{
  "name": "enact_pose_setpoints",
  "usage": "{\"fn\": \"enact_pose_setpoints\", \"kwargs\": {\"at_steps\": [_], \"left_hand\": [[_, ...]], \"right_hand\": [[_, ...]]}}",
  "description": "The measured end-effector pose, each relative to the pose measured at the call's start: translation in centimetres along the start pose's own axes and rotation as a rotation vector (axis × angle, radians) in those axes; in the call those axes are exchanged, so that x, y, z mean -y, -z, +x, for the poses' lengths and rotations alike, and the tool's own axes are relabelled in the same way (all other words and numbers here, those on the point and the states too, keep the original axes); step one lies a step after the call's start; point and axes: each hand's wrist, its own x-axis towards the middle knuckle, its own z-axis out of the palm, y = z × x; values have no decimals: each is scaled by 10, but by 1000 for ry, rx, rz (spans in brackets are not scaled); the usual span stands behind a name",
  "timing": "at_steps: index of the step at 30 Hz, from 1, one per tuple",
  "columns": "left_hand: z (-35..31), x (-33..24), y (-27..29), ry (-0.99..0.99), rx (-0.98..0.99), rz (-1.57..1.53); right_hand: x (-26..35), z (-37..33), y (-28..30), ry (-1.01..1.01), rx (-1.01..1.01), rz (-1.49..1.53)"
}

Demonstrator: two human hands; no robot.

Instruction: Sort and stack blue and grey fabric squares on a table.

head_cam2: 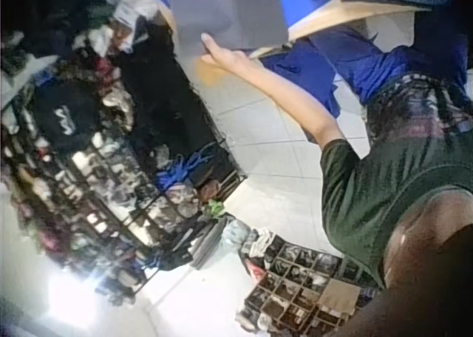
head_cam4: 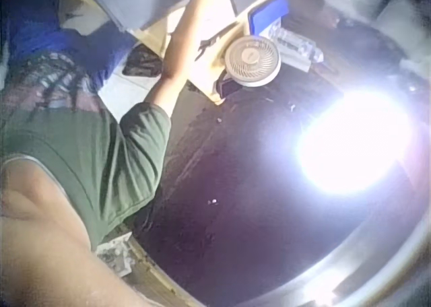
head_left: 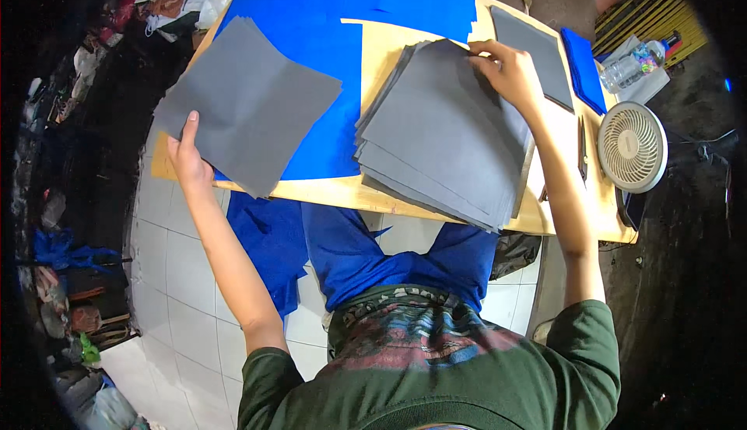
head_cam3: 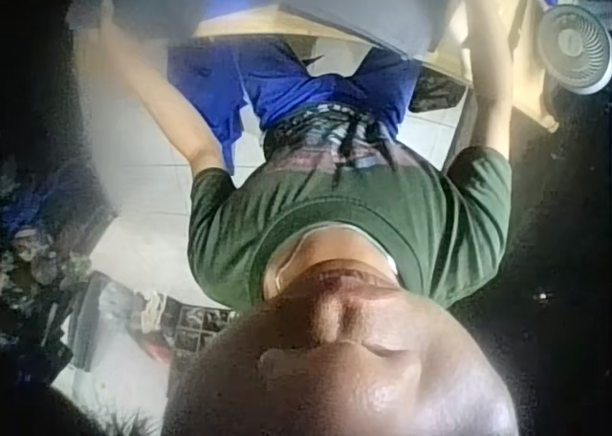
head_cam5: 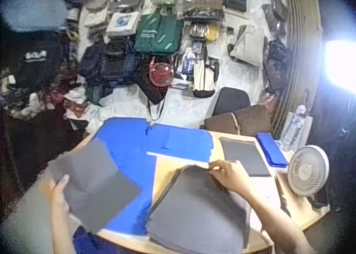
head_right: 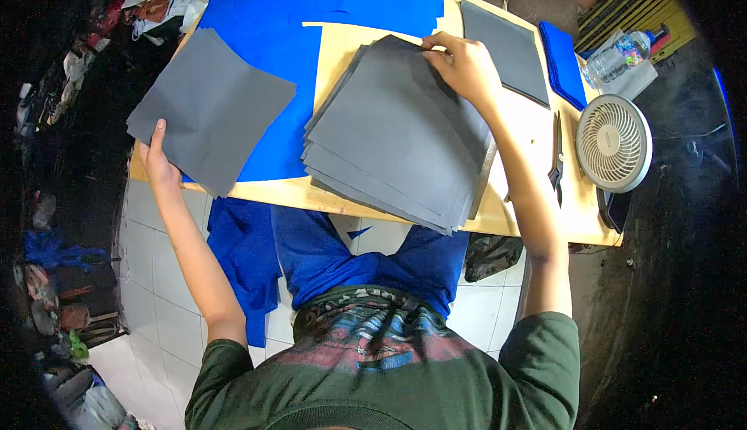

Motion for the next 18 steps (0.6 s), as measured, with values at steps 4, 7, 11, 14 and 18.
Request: {"fn": "enact_pose_setpoints", "kwargs": {"at_steps": [4, 7, 11, 14, 18], "left_hand": [[-3, -4, -10, -39, 6, -11], [-3, -3, -9, -63, 6, -23], [-2, -1, -6, -48, 38, 45], [-1, 1, -6, -101, 28, 47], [2, 0, 0, -46, 48, 16]], "right_hand": [[-1, 8, 1, 78, 90, 99], [2, 15, -9, -18, 204, -4], [5, 19, -14, -7, 290, -82], [4, 19, -17, 7, 245, -76], [7, 20, -20, -11, 167, -64]]}}
